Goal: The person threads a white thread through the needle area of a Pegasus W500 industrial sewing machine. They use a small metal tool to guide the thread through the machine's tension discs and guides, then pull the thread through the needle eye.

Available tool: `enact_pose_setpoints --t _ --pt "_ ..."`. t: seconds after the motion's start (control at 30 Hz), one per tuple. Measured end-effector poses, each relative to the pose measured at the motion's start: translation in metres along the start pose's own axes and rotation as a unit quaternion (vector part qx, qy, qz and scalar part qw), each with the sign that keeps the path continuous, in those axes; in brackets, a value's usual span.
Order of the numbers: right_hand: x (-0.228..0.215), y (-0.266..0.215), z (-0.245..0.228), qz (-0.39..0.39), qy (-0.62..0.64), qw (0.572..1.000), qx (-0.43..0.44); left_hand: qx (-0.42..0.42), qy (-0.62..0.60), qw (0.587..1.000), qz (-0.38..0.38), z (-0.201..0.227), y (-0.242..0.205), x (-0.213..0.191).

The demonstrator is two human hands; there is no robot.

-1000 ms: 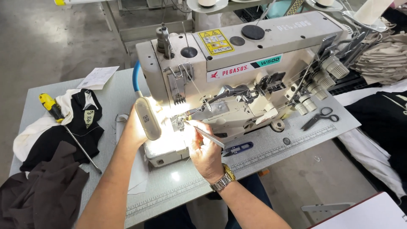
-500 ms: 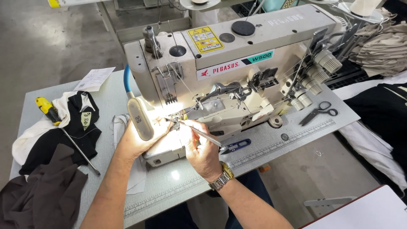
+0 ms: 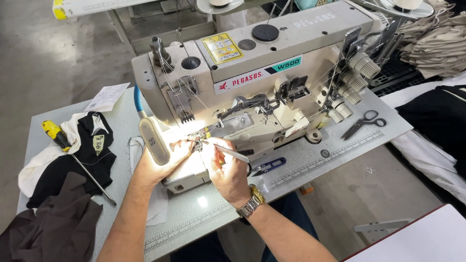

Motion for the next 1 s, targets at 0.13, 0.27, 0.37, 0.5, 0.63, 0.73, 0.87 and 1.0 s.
enact_pose_setpoints --t 0.13,0.27,0.37,0.5,0.63,0.73,0.87,1.0 --pt "0.0 0.003 -0.006 0.004 0.009 1.0 0.011 0.007 -0.014 1.0 -0.007 0.002 -0.003 0.001" --pt "0.0 0.005 -0.008 0.007 0.0 1.0 0.016 0.007 -0.011 1.0 -0.012 0.003 0.001 -0.001" --pt "0.0 0.007 -0.011 0.005 0.0 1.0 0.02 0.013 -0.012 1.0 -0.013 0.011 -0.001 0.001" --pt "0.001 0.007 -0.012 0.009 -0.009 1.0 0.016 0.017 -0.022 1.0 -0.009 0.007 -0.003 0.002" --pt "0.001 0.007 -0.013 0.008 -0.009 1.0 0.018 0.027 -0.012 1.0 -0.01 0.019 0.0 0.001" --pt "0.003 0.006 -0.012 0.016 0.007 1.0 0.017 0.016 -0.027 0.999 -0.007 -0.002 -0.001 0.002" --pt "0.004 0.003 -0.008 0.019 -0.008 1.0 0.012 0.01 -0.028 1.0 -0.009 0.002 0.0 0.0" --pt "0.004 0.002 -0.009 0.016 -0.011 1.0 0.013 0.006 -0.018 1.0 -0.001 0.003 -0.002 0.001"
Point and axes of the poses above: each hand's wrist, its own y-axis towards the middle knuckle, its own x-axis out of the palm, z = x × y, the point moved 1 cm from there along y, towards the middle knuckle
